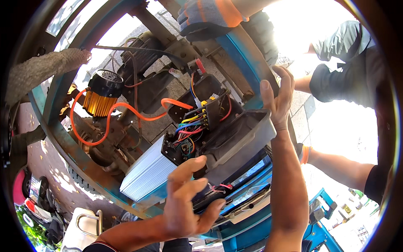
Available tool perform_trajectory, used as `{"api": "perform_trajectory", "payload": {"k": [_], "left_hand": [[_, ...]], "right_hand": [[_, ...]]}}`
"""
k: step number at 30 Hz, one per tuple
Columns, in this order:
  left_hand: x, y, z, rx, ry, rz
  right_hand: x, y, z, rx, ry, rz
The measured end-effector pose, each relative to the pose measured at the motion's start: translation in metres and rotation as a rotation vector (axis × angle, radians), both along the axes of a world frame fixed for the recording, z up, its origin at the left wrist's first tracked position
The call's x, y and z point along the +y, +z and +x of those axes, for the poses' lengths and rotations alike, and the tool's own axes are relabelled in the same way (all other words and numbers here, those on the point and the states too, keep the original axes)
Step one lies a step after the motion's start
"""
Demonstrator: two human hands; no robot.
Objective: The person uses a cordless drill to secure a silver heat sink and a black control box onto the frame of a blue electric three-wheeler. They then connect various colored wires to the terminals of the control box and route the cables within the vehicle's chassis.
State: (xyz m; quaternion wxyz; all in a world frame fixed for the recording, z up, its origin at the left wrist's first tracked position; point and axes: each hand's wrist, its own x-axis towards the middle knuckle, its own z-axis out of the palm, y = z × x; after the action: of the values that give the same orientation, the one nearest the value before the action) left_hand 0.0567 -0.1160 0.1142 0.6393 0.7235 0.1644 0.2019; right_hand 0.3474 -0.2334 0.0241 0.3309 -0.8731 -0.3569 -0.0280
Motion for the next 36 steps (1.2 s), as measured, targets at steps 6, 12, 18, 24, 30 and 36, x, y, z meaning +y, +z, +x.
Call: {"api": "perform_trajectory", "payload": {"k": [6, 12, 18, 24, 30, 36], "left_hand": [[0.025, -0.01, 0.003, -0.033, -0.037, -0.093], [0.05, -0.018, 0.014, 0.033, -0.028, -0.078], [0.132, -0.081, 0.083, 0.417, -0.018, 0.254], [0.155, -0.148, 0.17, 0.816, -0.168, -0.045], [0.138, -0.132, 0.184, 0.515, -0.051, -0.398], [0.126, -0.124, 0.189, 0.589, -0.168, 0.036]], "right_hand": [[-0.003, -0.004, -0.001, 0.051, -0.021, 0.037], [0.004, -0.005, -0.002, -0.024, -0.014, 0.001], [0.006, 0.001, -0.002, -0.095, -0.008, -0.028], [0.016, 0.002, -0.002, -0.105, 0.016, -0.051], [0.01, 0.001, -0.002, -0.113, -0.003, -0.083], [0.009, 0.004, -0.002, -0.116, -0.009, -0.078]]}}
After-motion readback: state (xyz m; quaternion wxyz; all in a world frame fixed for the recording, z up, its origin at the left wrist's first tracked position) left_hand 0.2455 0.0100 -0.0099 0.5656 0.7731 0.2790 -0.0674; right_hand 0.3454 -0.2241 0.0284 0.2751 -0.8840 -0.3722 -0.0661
